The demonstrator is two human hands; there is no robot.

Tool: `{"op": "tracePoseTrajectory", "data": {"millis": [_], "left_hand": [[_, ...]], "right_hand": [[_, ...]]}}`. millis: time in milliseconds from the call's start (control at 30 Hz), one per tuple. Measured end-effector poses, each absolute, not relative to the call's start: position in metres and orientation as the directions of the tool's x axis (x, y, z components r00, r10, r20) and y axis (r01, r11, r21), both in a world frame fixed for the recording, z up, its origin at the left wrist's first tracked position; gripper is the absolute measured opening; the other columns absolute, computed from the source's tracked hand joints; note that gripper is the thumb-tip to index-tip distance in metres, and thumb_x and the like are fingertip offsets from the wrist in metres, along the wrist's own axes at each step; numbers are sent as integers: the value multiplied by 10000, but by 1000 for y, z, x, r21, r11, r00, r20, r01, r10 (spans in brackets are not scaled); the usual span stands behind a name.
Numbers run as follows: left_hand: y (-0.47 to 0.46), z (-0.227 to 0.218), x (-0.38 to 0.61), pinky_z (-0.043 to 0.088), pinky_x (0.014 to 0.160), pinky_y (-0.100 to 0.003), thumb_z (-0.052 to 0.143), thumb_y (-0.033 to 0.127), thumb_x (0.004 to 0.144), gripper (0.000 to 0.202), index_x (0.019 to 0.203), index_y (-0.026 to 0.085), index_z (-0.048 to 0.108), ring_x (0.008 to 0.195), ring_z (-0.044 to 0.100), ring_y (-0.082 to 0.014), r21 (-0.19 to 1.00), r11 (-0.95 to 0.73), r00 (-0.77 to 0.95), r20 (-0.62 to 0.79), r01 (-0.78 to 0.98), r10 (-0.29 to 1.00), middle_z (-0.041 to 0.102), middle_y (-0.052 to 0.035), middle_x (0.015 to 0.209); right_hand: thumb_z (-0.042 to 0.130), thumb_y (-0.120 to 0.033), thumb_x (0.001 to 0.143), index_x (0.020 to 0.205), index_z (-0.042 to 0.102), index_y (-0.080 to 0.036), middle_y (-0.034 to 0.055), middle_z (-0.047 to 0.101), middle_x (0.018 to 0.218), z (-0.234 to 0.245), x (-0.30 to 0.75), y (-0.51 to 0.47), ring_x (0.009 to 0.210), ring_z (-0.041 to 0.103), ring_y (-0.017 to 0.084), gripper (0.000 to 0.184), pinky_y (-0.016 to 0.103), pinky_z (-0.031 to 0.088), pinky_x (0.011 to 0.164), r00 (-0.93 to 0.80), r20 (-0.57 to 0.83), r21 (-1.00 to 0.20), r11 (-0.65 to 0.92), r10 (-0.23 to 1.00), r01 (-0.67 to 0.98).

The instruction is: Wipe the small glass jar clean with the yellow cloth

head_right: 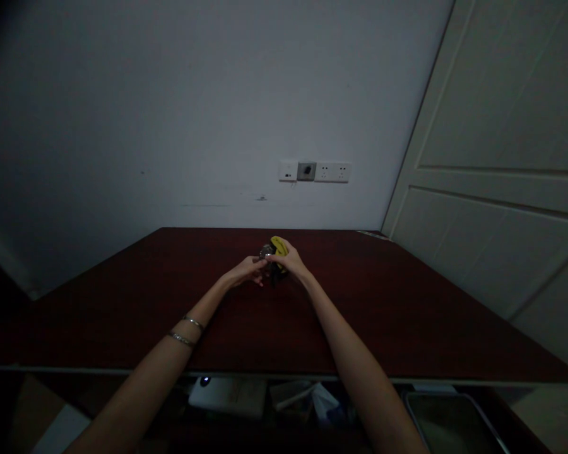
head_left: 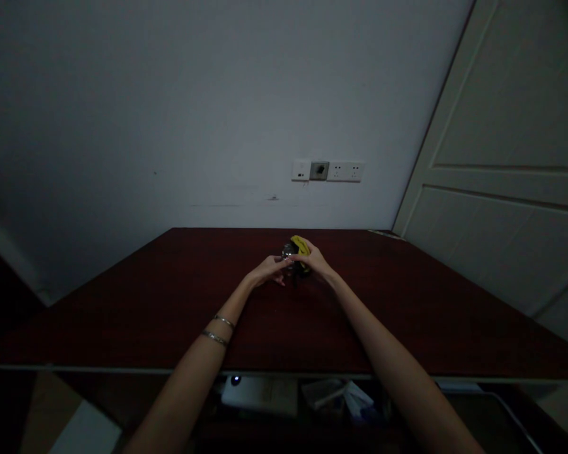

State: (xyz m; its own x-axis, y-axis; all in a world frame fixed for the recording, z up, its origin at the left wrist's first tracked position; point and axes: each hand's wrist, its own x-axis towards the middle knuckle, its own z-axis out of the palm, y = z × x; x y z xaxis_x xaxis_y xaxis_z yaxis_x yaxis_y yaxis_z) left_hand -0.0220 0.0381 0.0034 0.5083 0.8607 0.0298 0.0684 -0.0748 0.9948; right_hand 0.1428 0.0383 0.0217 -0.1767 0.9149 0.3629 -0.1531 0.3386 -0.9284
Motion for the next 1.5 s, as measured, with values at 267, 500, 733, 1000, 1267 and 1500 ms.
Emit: {"op": "tracePoseTrajectory", "data": {"millis": [267, 500, 733, 1000, 1267, 1500], "left_hand": [[38, 0, -16, 489, 501, -229, 764, 279, 516, 964, 1321, 186, 241, 737, 588, -159, 969, -246, 321, 228, 15, 919, 573, -131, 1019], [37, 1, -14, 489, 753, -326, 785, 202, 454, 867, 1227, 112, 403, 885, 569, -186, 957, -290, 278, 281, -11, 918, 557, -134, 1096], [45, -6, -12, 447, 823, -311, 788, 165, 428, 893, 1231, 85, 404, 870, 572, -168, 944, -329, 137, 328, -15, 935, 562, -127, 1081], [51, -11, -9, 455, 746, -266, 759, 155, 460, 808, 1200, 86, 441, 786, 573, -139, 929, -360, 168, 369, -86, 914, 592, -106, 995], [51, -14, -9, 452, 708, -245, 750, 109, 427, 825, 1193, 103, 443, 747, 560, -122, 924, -380, 199, 379, -34, 904, 587, -66, 932], [47, -9, -8, 440, 744, -241, 730, 148, 481, 674, 1114, 109, 502, 829, 559, -144, 886, -460, 207, 463, -65, 862, 587, -80, 993]], "right_hand": [[701, -278, 537, 1082, 550, -184, 71, 631, 1023, 25, 142, 31, 851, 607, 208, 573, 311, 487, 747, -159, 245, -960, 217, 956, -176], [705, -328, 559, 1110, 536, -215, 60, 572, 1151, 18, 139, 36, 998, 558, 200, 586, 313, 439, 865, -181, 331, -940, 308, 926, -145], [576, -461, 696, 1031, 604, -215, 46, 589, 1117, 18, 135, 35, 1078, 504, 200, 417, 340, 361, 956, -108, 518, -855, 513, 848, -74], [627, -403, 669, 935, 661, -244, 53, 550, 1156, 15, 131, 33, 1128, 455, 200, 311, 348, 326, 983, -85, 673, -722, 678, 735, 138], [590, -426, 694, 960, 648, -208, 67, 608, 1062, 11, 127, 34, 1045, 515, 205, 348, 363, 373, 944, 22, 633, -768, 623, 774, 147], [622, -391, 680, 960, 653, -258, 46, 533, 1176, 17, 128, 24, 1119, 458, 211, 311, 360, 319, 988, -116, 703, -663, 706, 701, 251]]}}
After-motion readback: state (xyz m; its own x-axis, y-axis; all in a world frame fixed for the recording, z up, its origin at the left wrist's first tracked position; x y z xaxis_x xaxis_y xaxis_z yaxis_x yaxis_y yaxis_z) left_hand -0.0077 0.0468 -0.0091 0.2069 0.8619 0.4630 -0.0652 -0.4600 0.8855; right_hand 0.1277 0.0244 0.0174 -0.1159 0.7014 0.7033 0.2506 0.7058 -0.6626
